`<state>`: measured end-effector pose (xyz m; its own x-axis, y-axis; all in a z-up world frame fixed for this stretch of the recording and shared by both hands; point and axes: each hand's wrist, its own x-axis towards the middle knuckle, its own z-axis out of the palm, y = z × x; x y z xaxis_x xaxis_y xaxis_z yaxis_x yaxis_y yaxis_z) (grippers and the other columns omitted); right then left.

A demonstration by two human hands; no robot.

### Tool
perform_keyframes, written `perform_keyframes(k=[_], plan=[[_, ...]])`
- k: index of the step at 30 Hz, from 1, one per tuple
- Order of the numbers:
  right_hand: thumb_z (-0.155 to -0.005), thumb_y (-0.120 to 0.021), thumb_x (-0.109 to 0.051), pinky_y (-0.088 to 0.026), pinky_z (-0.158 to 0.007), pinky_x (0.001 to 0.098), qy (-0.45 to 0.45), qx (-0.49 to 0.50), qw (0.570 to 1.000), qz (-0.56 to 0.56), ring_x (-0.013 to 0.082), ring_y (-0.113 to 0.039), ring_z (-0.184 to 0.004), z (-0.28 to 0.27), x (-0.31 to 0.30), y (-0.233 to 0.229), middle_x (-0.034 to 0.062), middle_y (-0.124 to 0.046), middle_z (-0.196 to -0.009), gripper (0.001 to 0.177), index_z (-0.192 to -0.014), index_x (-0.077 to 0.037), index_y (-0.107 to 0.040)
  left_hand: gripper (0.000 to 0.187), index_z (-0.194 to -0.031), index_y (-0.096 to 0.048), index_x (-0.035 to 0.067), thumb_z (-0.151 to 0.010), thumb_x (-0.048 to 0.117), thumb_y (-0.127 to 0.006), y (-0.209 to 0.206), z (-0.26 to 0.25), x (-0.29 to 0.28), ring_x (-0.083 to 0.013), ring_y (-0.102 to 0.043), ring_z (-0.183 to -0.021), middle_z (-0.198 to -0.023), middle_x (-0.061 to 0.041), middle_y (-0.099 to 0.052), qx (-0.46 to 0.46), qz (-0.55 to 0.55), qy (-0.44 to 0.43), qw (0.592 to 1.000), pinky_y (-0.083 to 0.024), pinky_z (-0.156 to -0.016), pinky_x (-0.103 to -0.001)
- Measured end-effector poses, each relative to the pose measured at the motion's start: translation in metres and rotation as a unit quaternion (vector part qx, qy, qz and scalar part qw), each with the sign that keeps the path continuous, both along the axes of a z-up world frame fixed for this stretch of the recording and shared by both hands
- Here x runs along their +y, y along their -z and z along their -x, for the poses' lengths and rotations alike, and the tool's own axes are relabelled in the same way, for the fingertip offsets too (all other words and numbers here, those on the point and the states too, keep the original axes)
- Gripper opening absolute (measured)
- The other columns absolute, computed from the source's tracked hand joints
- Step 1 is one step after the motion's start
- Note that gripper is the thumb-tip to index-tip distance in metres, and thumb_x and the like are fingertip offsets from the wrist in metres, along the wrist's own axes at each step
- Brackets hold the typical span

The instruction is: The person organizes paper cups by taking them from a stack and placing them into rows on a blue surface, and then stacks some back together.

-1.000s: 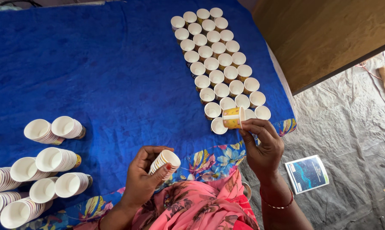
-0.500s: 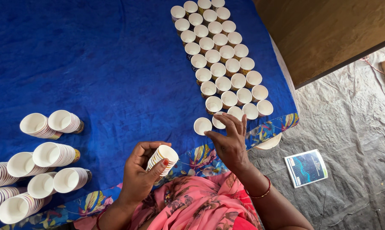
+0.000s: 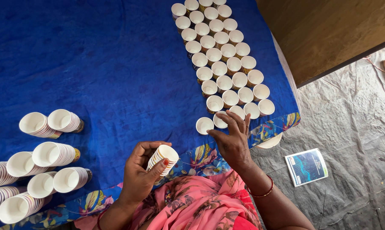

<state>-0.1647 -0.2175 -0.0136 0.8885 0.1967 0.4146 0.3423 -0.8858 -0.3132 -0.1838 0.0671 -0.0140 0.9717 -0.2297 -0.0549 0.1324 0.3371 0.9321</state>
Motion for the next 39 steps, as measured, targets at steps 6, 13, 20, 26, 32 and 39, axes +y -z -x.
perform_keyframes(k=[6,13,20,26,32,39], plan=[[-0.082,-0.078,-0.012,-0.012,-0.123,0.0692,0.002,0.006,1.0,0.001,0.0325,-0.043,-0.142,-0.001,-0.002,0.0,0.005,-0.057,-0.141,0.02,-0.098,-0.025,-0.08,0.034,-0.124,-0.056,-0.002,-0.093,0.003,-0.07,-0.002,-0.001,-0.001,-0.015,-0.07,-0.105,-0.126,-0.016,-0.07,0.002,-0.005,0.002,1.0,-0.06,-0.091,-0.031],[-0.083,-0.078,-0.013,-0.013,-0.122,0.0696,0.001,0.008,1.0,0.0,0.0325,-0.043,-0.142,-0.001,-0.001,-0.006,0.0052,-0.057,-0.141,0.018,-0.097,-0.023,-0.08,0.034,-0.122,-0.058,-0.002,-0.092,0.005,-0.072,0.0,-0.001,0.0,-0.0141,-0.071,-0.1,-0.12,-0.014,-0.072,0.013,-0.014,0.006,1.0,-0.06,-0.087,-0.029],[-0.077,-0.085,-0.015,-0.033,-0.116,0.0577,-0.076,0.044,0.984,-0.154,0.0315,-0.056,-0.131,0.014,0.021,-0.046,0.0079,-0.063,-0.132,0.024,-0.101,-0.015,-0.079,0.038,-0.12,-0.059,0.0,-0.089,0.006,-0.079,-0.005,-0.004,-0.011,-0.0132,-0.069,-0.101,-0.115,-0.011,-0.071,-0.054,-0.05,0.011,0.997,-0.059,-0.088,-0.029],[-0.08,-0.085,-0.011,-0.05,-0.095,0.0402,-0.155,0.137,0.943,-0.259,0.0261,-0.062,-0.118,0.025,0.043,-0.061,0.0089,-0.069,-0.123,0.022,-0.101,-0.012,-0.08,0.045,-0.115,-0.062,0.001,-0.078,0.01,-0.086,-0.037,-0.009,-0.018,-0.0183,-0.073,-0.099,-0.112,-0.012,-0.073,-0.191,-0.223,0.005,0.956,-0.06,-0.085,-0.032],[-0.084,-0.083,-0.009,-0.054,-0.067,0.029,-0.116,0.264,0.892,-0.348,0.0151,-0.067,-0.083,0.024,0.042,-0.045,0.0045,-0.074,-0.094,0.016,-0.1,-0.009,-0.082,0.051,-0.114,-0.06,0.0,-0.074,0.016,-0.089,-0.054,-0.013,-0.016,-0.034,-0.07,-0.105,-0.118,-0.018,-0.068,-0.367,-0.334,-0.025,0.868,-0.058,-0.088,-0.04],[-0.084,-0.081,-0.009,-0.051,-0.064,0.0282,-0.132,0.301,0.892,-0.31,0.0139,-0.066,-0.074,0.019,0.043,-0.057,0.004,-0.075,-0.085,0.007,-0.088,-0.005,-0.078,0.051,-0.113,-0.061,0.001,-0.076,0.02,-0.09,-0.053,-0.013,-0.017,-0.036,-0.069,-0.104,-0.118,-0.018,-0.068,-0.407,-0.349,-0.016,0.844,-0.058,-0.087,-0.042]])
